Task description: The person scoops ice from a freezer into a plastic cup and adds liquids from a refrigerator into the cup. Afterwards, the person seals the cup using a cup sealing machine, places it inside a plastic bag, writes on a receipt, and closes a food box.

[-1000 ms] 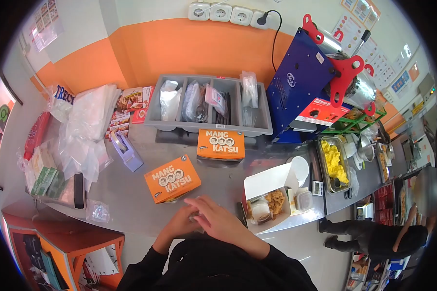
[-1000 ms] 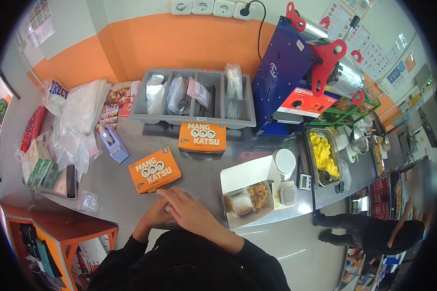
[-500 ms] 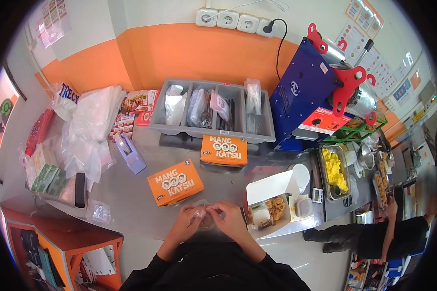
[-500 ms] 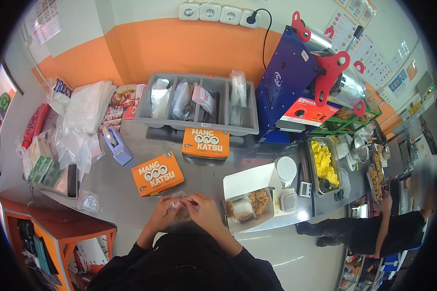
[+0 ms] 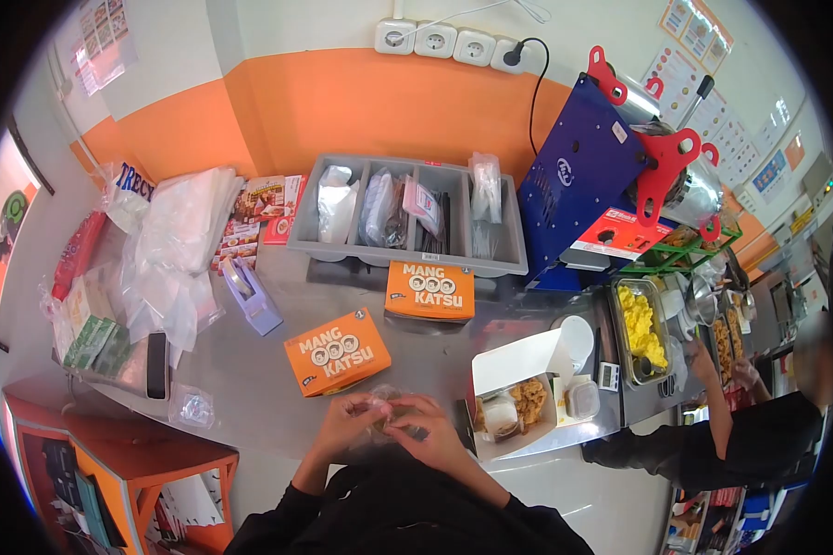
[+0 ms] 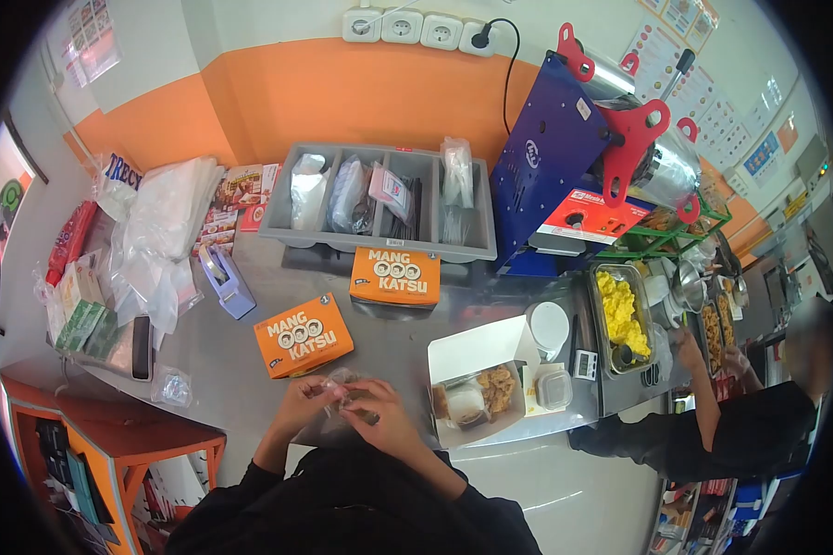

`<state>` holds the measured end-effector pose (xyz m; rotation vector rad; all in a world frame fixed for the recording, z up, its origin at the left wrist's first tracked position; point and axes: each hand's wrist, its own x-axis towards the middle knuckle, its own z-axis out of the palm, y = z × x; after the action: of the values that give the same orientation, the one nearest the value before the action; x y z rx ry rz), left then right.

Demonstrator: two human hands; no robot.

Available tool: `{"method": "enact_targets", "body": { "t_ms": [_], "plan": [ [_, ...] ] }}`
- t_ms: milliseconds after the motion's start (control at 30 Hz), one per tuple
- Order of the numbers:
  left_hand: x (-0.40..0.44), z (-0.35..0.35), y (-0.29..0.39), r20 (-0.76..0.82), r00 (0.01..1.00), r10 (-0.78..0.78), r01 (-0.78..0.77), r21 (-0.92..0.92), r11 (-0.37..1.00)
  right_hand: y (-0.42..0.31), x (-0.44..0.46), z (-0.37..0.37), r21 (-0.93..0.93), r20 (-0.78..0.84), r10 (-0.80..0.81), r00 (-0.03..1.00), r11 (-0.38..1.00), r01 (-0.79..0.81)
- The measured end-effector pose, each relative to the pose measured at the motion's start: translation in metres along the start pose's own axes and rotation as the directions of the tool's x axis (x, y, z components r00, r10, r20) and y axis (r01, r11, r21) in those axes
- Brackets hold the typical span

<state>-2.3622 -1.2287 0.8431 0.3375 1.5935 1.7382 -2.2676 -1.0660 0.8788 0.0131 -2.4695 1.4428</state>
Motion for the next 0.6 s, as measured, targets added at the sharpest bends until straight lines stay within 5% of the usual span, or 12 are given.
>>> {"method": "enact_targets", "body": {
  "t_ms": [67, 233, 367, 467, 567, 600],
  "plan": [
    [-0.004, -0.001, 0.022, 0.132, 0.988, 0.084, -0.101, 0.132, 0.986, 0.008, -0.004, 0.004, -0.113, -0.024, 0.001, 1.0, 0.994, -0.003],
    [-0.005, -0.009, 0.023, 0.169, 0.962, 0.212, -0.265, 0.412, 0.872, 0.007, -0.003, 0.007, -0.143, -0.022, 0.002, 1.0, 0.99, -0.005],
    [-0.013, -0.001, 0.023, 0.116, 0.904, 0.411, -0.357, 0.735, 0.577, 0.012, -0.003, 0.004, -0.019, -0.026, 0.111, 0.994, 0.994, -0.111],
    [-0.012, 0.012, -0.003, 0.121, 0.664, 0.737, -0.499, 0.806, 0.317, 0.005, 0.01, 0.005, -0.017, -0.029, 0.153, 0.988, 0.988, -0.154],
    [-0.004, 0.018, -0.001, 0.073, 0.435, 0.897, -0.443, 0.885, 0.142, 0.025, 0.01, 0.015, -0.02, 0.034, 0.106, 0.994, 0.994, -0.105],
    [-0.004, 0.016, -0.002, 0.07, 0.484, 0.872, -0.458, 0.87, 0.184, 0.027, 0.012, 0.014, 0.075, 0.058, 0.143, 0.988, 0.986, -0.147]
  ]
}}
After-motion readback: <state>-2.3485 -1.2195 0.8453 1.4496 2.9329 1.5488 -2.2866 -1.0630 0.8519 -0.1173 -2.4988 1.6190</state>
